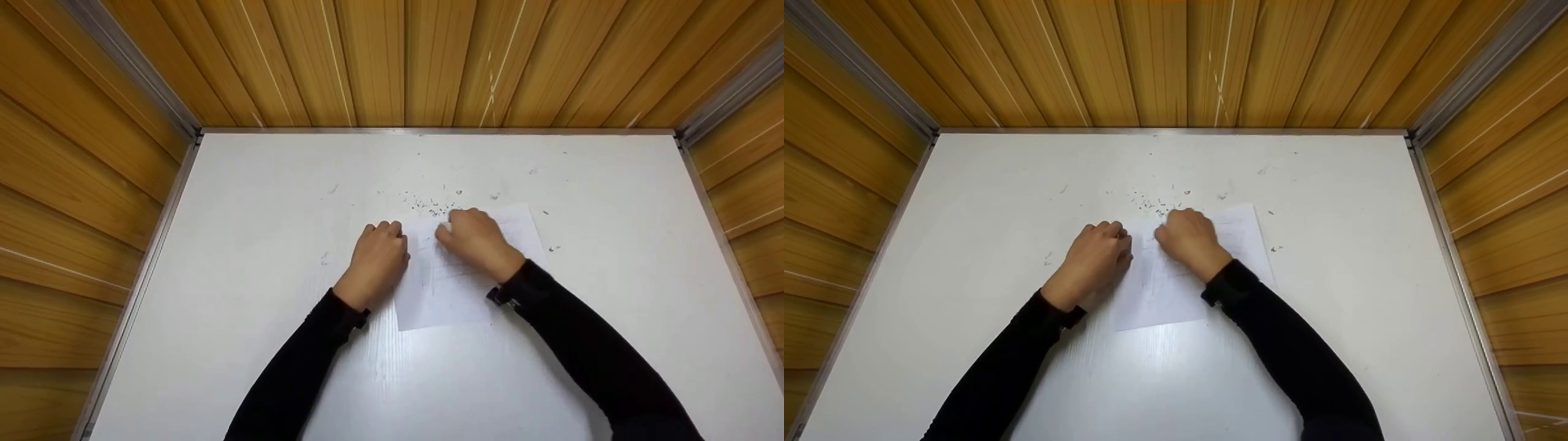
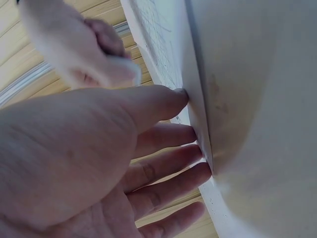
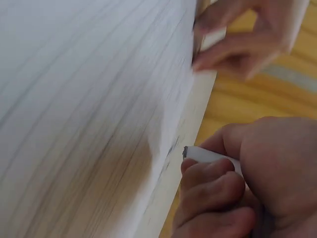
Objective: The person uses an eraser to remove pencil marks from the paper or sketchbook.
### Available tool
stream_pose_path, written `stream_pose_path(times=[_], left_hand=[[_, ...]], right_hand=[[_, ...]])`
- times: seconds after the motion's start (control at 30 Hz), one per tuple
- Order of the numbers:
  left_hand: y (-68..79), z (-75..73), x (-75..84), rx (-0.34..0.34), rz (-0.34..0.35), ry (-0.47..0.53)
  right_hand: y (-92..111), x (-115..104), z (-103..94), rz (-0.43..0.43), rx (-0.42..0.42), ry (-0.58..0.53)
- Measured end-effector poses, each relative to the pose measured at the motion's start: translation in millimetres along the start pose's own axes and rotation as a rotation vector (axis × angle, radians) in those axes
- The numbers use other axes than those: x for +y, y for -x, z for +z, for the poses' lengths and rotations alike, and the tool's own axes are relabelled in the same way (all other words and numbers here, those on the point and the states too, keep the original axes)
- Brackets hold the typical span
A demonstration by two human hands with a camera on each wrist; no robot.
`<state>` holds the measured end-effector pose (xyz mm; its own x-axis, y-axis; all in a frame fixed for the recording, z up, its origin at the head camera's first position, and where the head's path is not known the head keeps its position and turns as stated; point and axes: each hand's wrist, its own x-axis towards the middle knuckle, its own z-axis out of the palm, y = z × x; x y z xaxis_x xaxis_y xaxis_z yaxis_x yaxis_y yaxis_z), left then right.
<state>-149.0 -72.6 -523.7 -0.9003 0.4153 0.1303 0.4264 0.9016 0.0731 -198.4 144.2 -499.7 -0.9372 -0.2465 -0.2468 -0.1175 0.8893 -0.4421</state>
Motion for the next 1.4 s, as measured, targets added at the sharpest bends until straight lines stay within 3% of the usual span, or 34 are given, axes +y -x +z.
stream_pose_path(times=[0.13,0.3,0.47,0.73,0.87,1.0,1.17,1.4], left_hand=[[1.3,-0.6,-1.2,0.009,-0.013,-0.020],[0.3,-0.2,0.8,-0.009,-0.018,-0.032],[-0.7,-0.1,3.4,-0.013,-0.025,-0.039],[0.9,0.3,2.2,0.009,-0.022,-0.015],[0.9,0.7,1.8,0.005,-0.023,-0.020],[0.8,1.4,1.7,0.016,-0.025,-0.033],[-0.2,1.2,1.1,0.028,-0.020,-0.042],[-1.5,-1.1,1.6,0.037,-0.009,-0.037]], right_hand=[[-17,-31,19.9,-0.093,0.002,0.072],[-25,-24,33.3,-0.080,-0.007,0.095],[-17,5,20.1,-0.042,0.001,0.091],[5,91,-23.6,0.116,0.022,0.064],[9,106,-34.4,0.154,0.001,0.035],[8,90,-35.0,0.131,-0.058,0.001],[3,44,-23.3,0.067,-0.144,-0.010],[-17,-10,9.8,-0.085,-0.080,0.037]])
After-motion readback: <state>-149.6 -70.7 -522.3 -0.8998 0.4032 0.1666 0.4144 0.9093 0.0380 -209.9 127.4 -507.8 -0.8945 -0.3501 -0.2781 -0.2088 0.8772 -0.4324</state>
